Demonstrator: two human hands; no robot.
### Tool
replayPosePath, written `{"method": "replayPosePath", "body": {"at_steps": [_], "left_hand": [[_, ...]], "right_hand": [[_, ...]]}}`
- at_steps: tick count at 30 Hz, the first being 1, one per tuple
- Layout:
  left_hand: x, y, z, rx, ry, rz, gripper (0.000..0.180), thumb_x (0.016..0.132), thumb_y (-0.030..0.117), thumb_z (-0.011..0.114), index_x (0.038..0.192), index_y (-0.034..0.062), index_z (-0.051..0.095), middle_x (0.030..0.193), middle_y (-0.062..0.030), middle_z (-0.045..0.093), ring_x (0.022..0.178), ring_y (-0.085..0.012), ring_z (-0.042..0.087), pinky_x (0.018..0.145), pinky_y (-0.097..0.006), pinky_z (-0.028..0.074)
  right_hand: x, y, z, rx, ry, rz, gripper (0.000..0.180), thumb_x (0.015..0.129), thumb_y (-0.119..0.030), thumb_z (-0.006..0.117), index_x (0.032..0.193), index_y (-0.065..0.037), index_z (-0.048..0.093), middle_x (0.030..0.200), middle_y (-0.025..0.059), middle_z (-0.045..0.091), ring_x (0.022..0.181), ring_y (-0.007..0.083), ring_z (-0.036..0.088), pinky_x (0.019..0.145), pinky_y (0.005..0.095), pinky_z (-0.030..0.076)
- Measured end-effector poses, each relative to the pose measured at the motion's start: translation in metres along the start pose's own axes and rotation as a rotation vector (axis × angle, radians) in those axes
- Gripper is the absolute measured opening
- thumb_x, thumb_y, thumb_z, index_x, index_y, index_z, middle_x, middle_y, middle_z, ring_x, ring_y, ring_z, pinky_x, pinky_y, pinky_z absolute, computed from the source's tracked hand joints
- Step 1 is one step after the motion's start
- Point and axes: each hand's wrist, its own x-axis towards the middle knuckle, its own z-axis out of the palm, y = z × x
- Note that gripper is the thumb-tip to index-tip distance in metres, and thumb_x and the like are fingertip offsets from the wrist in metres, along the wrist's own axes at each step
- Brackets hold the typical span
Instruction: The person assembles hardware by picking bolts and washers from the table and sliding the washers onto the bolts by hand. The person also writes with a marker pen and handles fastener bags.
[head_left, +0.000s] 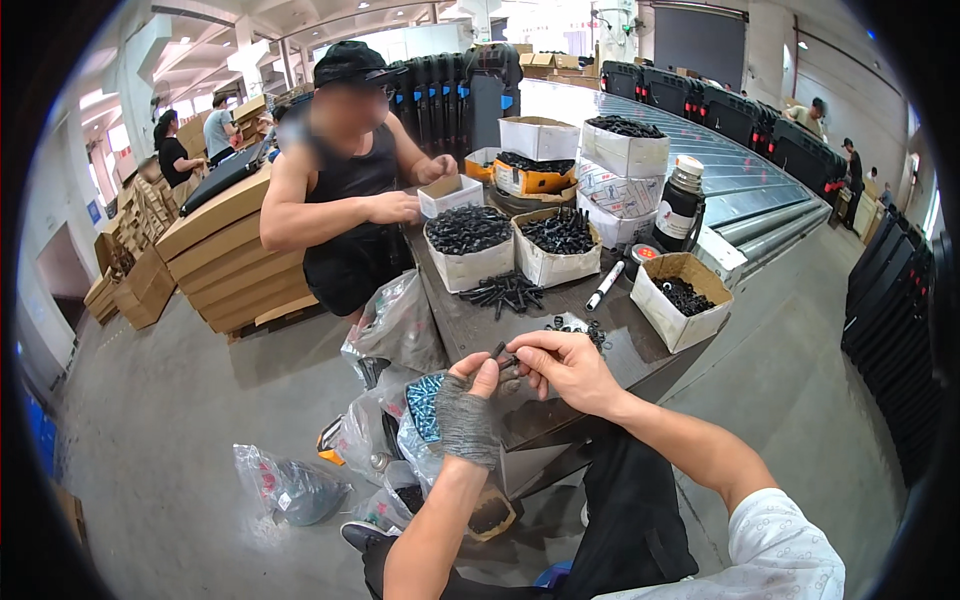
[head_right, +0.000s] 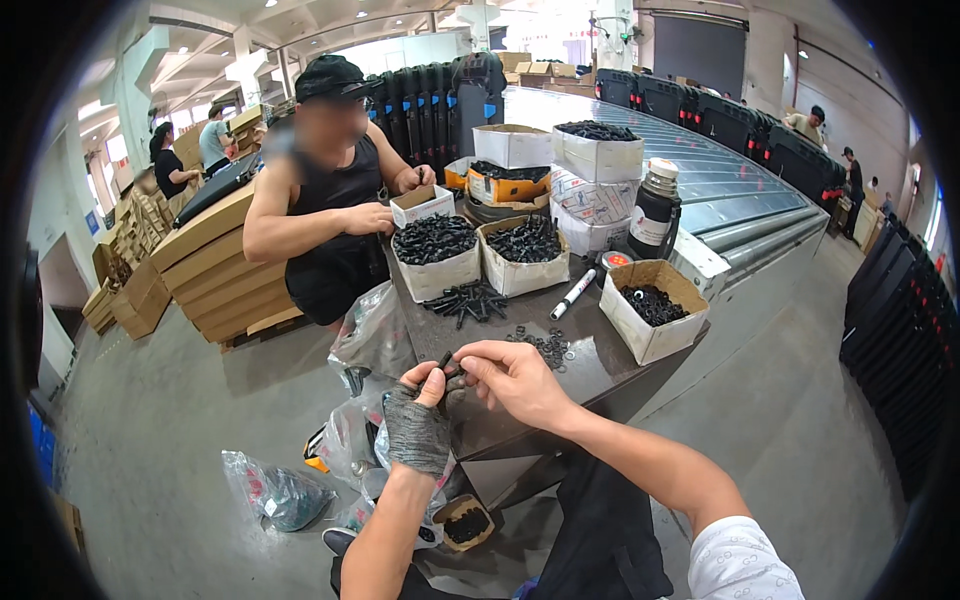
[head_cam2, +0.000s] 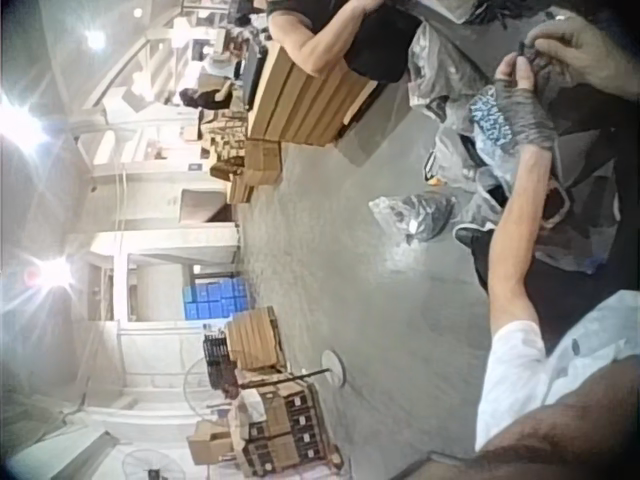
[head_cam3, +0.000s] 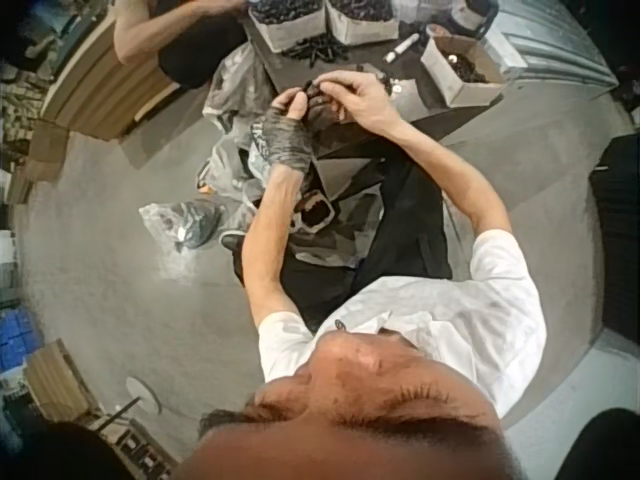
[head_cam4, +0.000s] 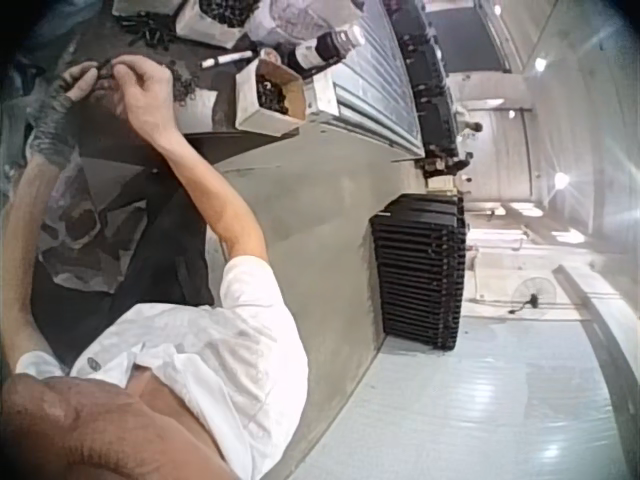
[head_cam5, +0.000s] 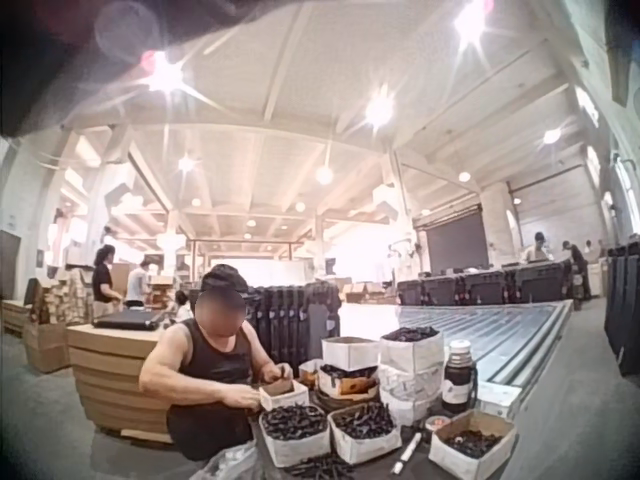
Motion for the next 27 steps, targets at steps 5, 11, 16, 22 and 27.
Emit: {"method": "replayPosePath", "body": {"at_steps": [5,11,16,22,27], "left_hand": [[0.000,0.004,0.000,-0.091,0.050,-0.060,0.027,0.094,0.014,0.070,0.114,0.0024,0.056,0.099,-0.0101,0.068,0.081,-0.0180,0.068,0.074,-0.028,0.057],[-0.001,0.007,0.002,-0.074,0.045,-0.091,0.028,0.095,0.015,0.068,0.114,0.0012,0.054,0.098,-0.0110,0.067,0.078,-0.0192,0.068,0.069,-0.029,0.059],[0.000,0.009,-0.001,-0.081,-0.034,-0.134,0.027,0.095,0.016,0.068,0.114,0.0007,0.056,0.095,-0.0108,0.068,0.077,-0.0190,0.068,0.067,-0.028,0.058],[-0.005,0.010,0.006,-0.072,-0.105,-0.152,0.023,0.095,0.015,0.067,0.111,0.0000,0.060,0.096,-0.0114,0.069,0.075,-0.0185,0.068,0.065,-0.027,0.058],[-0.004,0.008,0.008,-0.151,-0.152,-0.199,0.018,0.094,0.017,0.069,0.107,0.0057,0.064,0.094,-0.0061,0.071,0.074,-0.0133,0.067,0.064,-0.024,0.057]], "right_hand": [[0.012,-0.013,0.008,-0.230,0.005,-0.074,0.022,0.101,-0.016,0.059,0.114,0.001,0.064,0.082,0.0029,0.066,0.065,0.0048,0.058,0.053,0.0205,0.049],[0.023,-0.020,-0.002,-0.076,0.016,-0.065,0.019,0.101,-0.014,0.058,0.109,0.000,0.066,0.077,0.0023,0.065,0.061,0.0053,0.058,0.051,0.0200,0.047],[0.030,-0.019,-0.013,0.090,-0.164,0.168,0.021,0.100,-0.018,0.060,0.109,-0.002,0.068,0.077,0.0011,0.064,0.060,0.0071,0.059,0.052,0.0212,0.047],[0.031,-0.017,-0.014,0.163,-0.161,0.249,0.024,0.100,-0.022,0.062,0.111,-0.002,0.068,0.077,0.0001,0.064,0.061,0.0067,0.058,0.053,0.0206,0.047],[0.026,-0.020,-0.017,0.270,-0.170,0.281,0.026,0.099,-0.023,0.063,0.112,-0.002,0.068,0.077,-0.0008,0.063,0.063,0.0064,0.058,0.055,0.0200,0.047]]}}
